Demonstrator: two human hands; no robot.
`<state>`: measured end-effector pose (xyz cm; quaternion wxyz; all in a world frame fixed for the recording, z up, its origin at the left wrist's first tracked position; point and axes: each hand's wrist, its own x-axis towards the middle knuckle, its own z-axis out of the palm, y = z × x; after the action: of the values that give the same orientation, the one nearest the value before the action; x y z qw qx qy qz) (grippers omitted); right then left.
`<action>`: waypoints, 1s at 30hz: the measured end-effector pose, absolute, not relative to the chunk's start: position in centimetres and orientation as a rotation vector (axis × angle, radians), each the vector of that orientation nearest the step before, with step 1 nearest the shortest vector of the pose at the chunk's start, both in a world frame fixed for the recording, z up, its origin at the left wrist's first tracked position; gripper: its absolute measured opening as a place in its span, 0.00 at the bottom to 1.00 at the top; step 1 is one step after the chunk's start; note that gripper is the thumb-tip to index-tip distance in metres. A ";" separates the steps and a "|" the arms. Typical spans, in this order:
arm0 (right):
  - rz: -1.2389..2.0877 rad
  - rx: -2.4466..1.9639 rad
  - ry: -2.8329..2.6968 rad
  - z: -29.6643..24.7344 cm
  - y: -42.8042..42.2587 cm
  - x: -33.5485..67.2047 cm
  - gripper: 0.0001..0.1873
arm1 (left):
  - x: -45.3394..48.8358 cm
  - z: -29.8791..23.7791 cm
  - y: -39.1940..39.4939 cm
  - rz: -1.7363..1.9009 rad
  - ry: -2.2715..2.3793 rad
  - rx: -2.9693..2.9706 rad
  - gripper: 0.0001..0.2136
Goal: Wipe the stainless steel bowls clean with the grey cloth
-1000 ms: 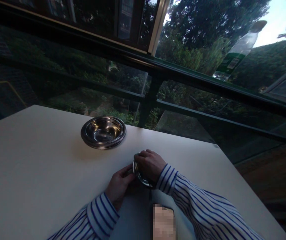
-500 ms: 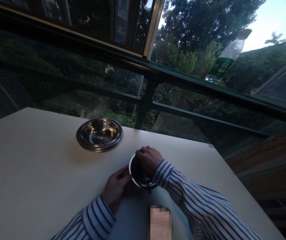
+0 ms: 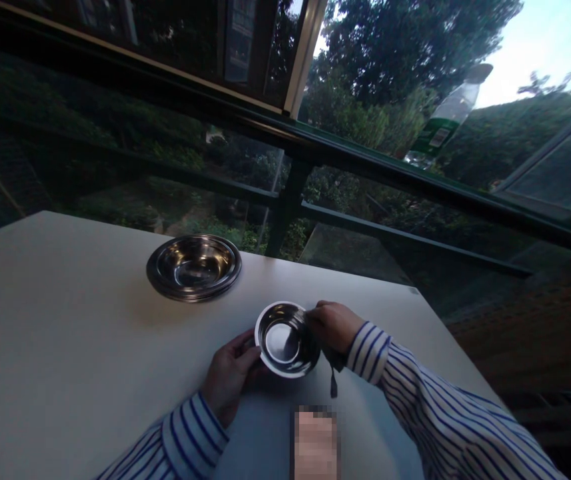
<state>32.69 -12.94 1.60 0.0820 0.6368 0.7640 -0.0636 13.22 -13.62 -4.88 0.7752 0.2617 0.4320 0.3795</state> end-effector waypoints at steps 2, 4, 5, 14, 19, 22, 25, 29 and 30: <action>-0.233 1.911 2.295 1.6 -13.9 33.1 0.14 | 13.2 -4.9 -13.7 0.825 0.935 0.576 0.20; -0.266 1.921 2.307 1.5 -15.2 33.3 0.14 | 13.2 -4.9 -13.7 0.835 0.947 0.574 0.20; -0.284 1.935 2.323 1.3 -15.9 33.3 0.14 | 13.2 -4.8 -13.7 0.838 0.952 0.571 0.20; -0.298 1.982 2.499 -0.3 -18.4 33.7 0.14 | 13.1 -5.0 -13.5 0.813 0.960 0.600 0.19; -0.165 1.953 2.516 -0.6 -17.7 34.2 0.13 | 13.1 -5.1 -13.4 0.804 0.950 0.602 0.19; -0.099 1.903 2.566 -1.1 -19.1 33.3 0.12 | 13.2 -5.0 -13.6 0.815 0.978 0.618 0.18; -0.052 1.848 2.598 -1.3 -20.4 31.9 0.11 | 13.3 -4.8 -13.8 0.836 0.990 0.630 0.16; -0.035 1.753 2.641 -1.3 -20.5 30.2 0.08 | 13.4 -4.8 -14.0 0.861 0.988 0.624 0.16; -0.036 1.736 2.649 -1.3 -20.3 29.8 0.08 | 13.5 -4.9 -14.1 0.870 0.998 0.618 0.16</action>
<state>29.80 -20.29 -1.28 -0.0128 0.5479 0.8363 -0.0113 13.45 -14.06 -4.87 0.7447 0.2824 0.4556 0.3975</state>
